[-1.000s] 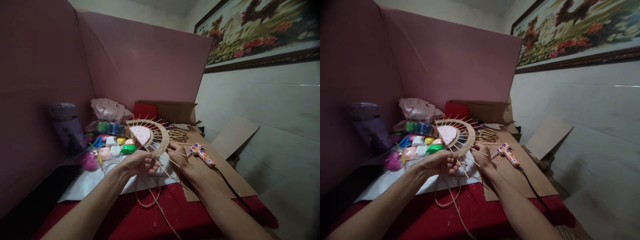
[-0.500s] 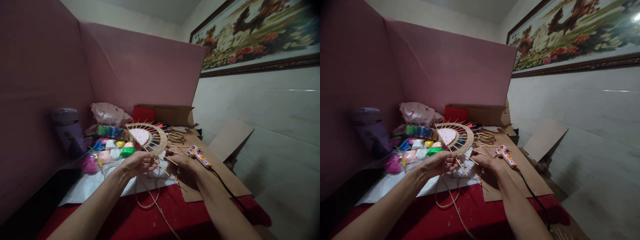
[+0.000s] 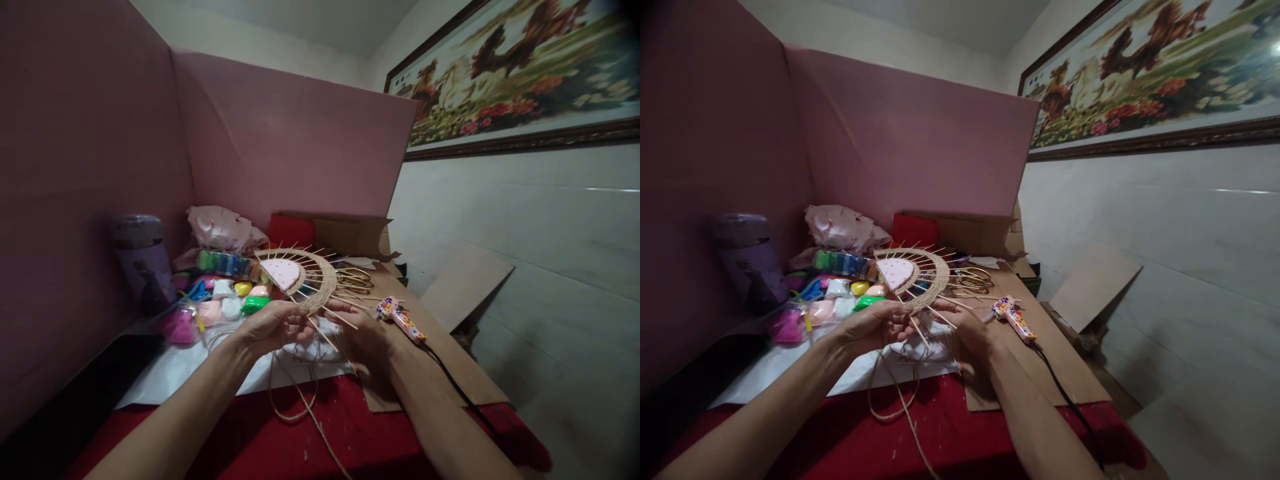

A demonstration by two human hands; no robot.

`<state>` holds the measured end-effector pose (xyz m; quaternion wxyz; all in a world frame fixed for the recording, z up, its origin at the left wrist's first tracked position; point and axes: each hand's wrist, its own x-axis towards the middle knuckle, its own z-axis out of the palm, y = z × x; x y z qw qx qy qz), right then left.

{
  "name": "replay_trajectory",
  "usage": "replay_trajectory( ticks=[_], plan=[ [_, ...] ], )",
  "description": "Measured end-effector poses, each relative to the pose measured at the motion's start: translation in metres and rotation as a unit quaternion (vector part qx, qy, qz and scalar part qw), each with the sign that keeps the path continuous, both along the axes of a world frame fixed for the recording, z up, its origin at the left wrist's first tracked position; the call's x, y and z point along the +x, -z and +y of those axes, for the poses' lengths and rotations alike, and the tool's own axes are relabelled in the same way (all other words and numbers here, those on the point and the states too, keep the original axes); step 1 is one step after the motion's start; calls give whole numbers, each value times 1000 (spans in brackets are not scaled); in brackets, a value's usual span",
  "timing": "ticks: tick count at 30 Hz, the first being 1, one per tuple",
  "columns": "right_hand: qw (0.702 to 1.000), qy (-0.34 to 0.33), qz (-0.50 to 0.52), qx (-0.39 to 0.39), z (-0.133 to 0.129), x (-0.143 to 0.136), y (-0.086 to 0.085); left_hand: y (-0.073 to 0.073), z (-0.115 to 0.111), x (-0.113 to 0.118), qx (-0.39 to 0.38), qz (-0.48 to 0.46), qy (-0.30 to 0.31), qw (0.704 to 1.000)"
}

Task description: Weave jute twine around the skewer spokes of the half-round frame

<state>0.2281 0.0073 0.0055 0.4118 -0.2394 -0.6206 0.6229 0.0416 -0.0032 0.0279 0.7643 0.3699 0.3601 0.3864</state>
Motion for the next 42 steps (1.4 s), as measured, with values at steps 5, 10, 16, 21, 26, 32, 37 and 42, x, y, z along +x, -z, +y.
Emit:
replay_trajectory(
  ticks=[5, 10, 16, 21, 26, 32, 37, 42],
  plan=[
    [999, -6, 23, 36, -3, -6, 2, 1, 1, -1, 10, -14, 11, 1000],
    [992, -47, 59, -103, 13, -4, 23, 2, 1, -1, 10, 4, 17, 1000],
    [975, -105, 78, -180, 22, 3, 27, 0, 0, 0, 19, 15, 25, 999],
    [977, -57, 87, -184, 20, 0, 25, 2, 0, 1, 29, 10, 30, 999],
    [978, -66, 89, -174, 20, -2, 29, 6, 1, 0, 32, 28, 45, 998],
    [982, -57, 110, -144, 14, -6, 22, 7, 2, -2, 58, 52, 88, 993],
    [985, -57, 90, -136, 11, -8, 16, 7, 1, -2, 99, 77, 113, 986],
    [983, -30, 96, -157, 13, -8, 17, 8, 5, -4, 82, 38, 31, 995]
  ],
)
